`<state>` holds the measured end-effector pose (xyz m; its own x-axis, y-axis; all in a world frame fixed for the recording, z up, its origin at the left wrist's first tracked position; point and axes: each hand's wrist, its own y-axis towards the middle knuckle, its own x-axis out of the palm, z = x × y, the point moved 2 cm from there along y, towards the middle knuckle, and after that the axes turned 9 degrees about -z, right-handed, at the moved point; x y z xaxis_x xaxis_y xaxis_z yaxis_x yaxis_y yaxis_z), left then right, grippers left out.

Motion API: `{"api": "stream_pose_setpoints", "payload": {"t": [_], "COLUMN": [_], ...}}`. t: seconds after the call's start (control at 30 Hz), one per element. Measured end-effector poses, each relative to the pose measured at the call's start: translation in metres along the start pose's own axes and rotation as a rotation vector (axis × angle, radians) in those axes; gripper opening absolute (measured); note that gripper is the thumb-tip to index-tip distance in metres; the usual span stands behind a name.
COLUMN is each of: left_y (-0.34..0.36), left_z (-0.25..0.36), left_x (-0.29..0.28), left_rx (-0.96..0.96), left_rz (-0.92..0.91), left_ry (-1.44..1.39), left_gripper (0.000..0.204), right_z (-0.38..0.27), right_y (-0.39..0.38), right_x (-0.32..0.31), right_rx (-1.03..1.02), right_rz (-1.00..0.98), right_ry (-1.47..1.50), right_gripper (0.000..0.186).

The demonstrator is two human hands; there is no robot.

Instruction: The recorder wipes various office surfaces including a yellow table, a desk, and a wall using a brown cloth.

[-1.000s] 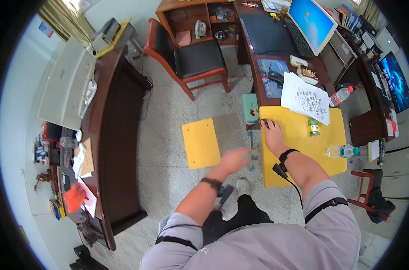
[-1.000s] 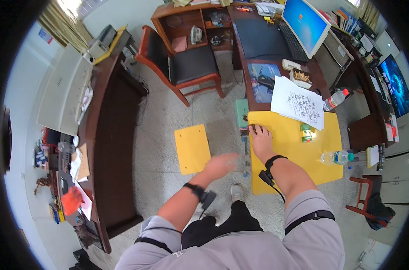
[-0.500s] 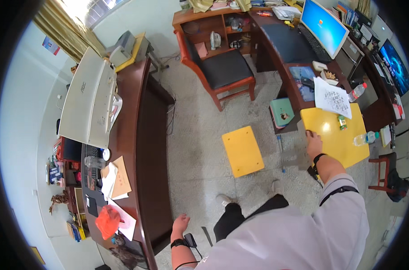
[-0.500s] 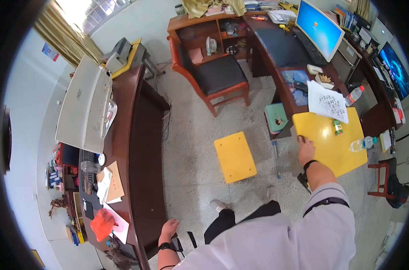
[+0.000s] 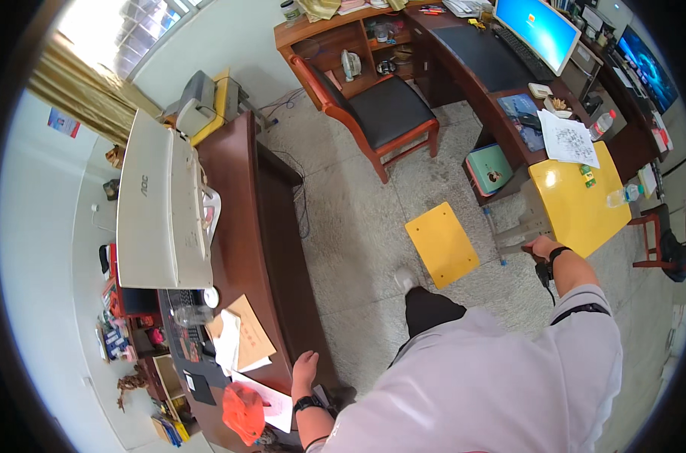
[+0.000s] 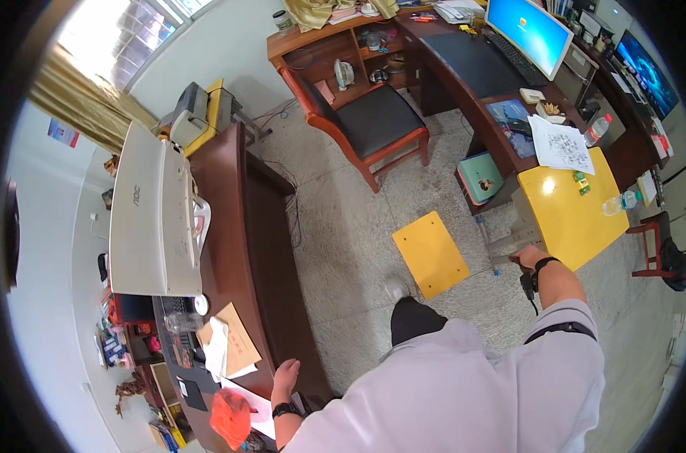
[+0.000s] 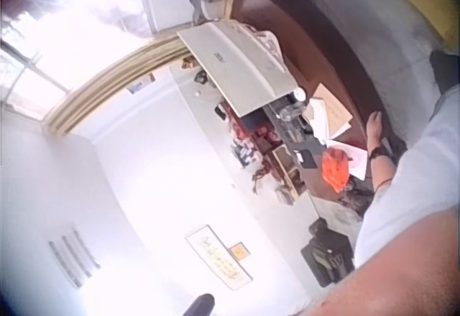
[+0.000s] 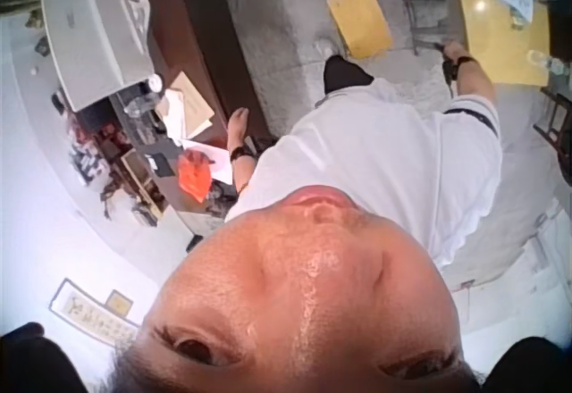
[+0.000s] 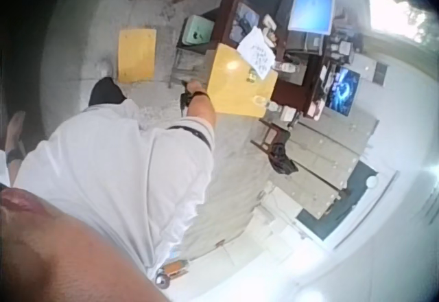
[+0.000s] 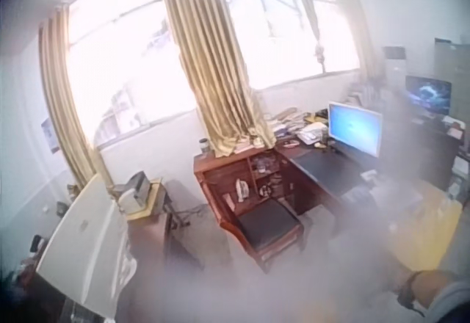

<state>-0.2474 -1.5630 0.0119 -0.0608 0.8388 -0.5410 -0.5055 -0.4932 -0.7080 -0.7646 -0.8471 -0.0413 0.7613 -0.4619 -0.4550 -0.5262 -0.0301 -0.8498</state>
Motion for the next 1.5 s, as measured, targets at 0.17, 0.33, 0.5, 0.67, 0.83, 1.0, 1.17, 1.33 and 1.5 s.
{"api": "stream_pose_setpoints", "payload": {"t": [0.17, 0.33, 0.5, 0.67, 0.83, 1.0, 1.17, 1.33, 1.5], "left_y": [0.07, 0.101, 0.168, 0.232, 0.304, 0.413, 0.457, 0.478, 0.501], "left_z": [0.084, 0.218, 0.273, 0.333, 0.385, 0.441, 0.581, 0.704, 0.781], "left_x": [-0.064, -0.136, -0.2, -0.232, -0.304, -0.364, -0.338, -0.305, -0.276], "left_rx": [0.045, -0.112, 0.156, 0.211, 0.297, 0.547, 0.767, 0.878, 0.995], "left_rz": [-0.144, -0.072, 0.104, -0.071, -0.198, 0.06, -0.252, -0.343, -0.425], "left_ry": [0.006, -0.012, 0.129, 0.008, 0.111, 0.046, 0.169, 0.347, 0.489], "left_gripper": [0.053, 0.048, 0.046, 0.047, 0.046, 0.041, 0.042, 0.04, 0.045], "right_z": [-0.049, -0.117, -0.213, -0.292, -0.334, -0.336, -0.336, -0.407, -0.379], "right_y": [0.019, 0.032, 0.047, 0.033, 0.007, 0.007, 0.014, -0.011, 0.03], "right_x": [0.04, 0.045, 0.013, -0.007, -0.013, 0.019, 0.053, 0.039, 0.032], "right_rx": [-0.068, 0.03, -0.087, -0.176, -0.135, 0.017, -0.044, 0.101, -0.002], "right_rz": [-0.073, -0.196, -0.235, -0.079, 0.011, 0.074, 0.005, -0.043, 0.05], "right_ry": [0.135, 0.274, 0.452, 0.394, 0.195, 0.401, 0.376, 0.445, 0.629], "right_gripper": [0.024, 0.026, 0.039, 0.038, 0.038, 0.043, 0.046, 0.046, 0.05]}}
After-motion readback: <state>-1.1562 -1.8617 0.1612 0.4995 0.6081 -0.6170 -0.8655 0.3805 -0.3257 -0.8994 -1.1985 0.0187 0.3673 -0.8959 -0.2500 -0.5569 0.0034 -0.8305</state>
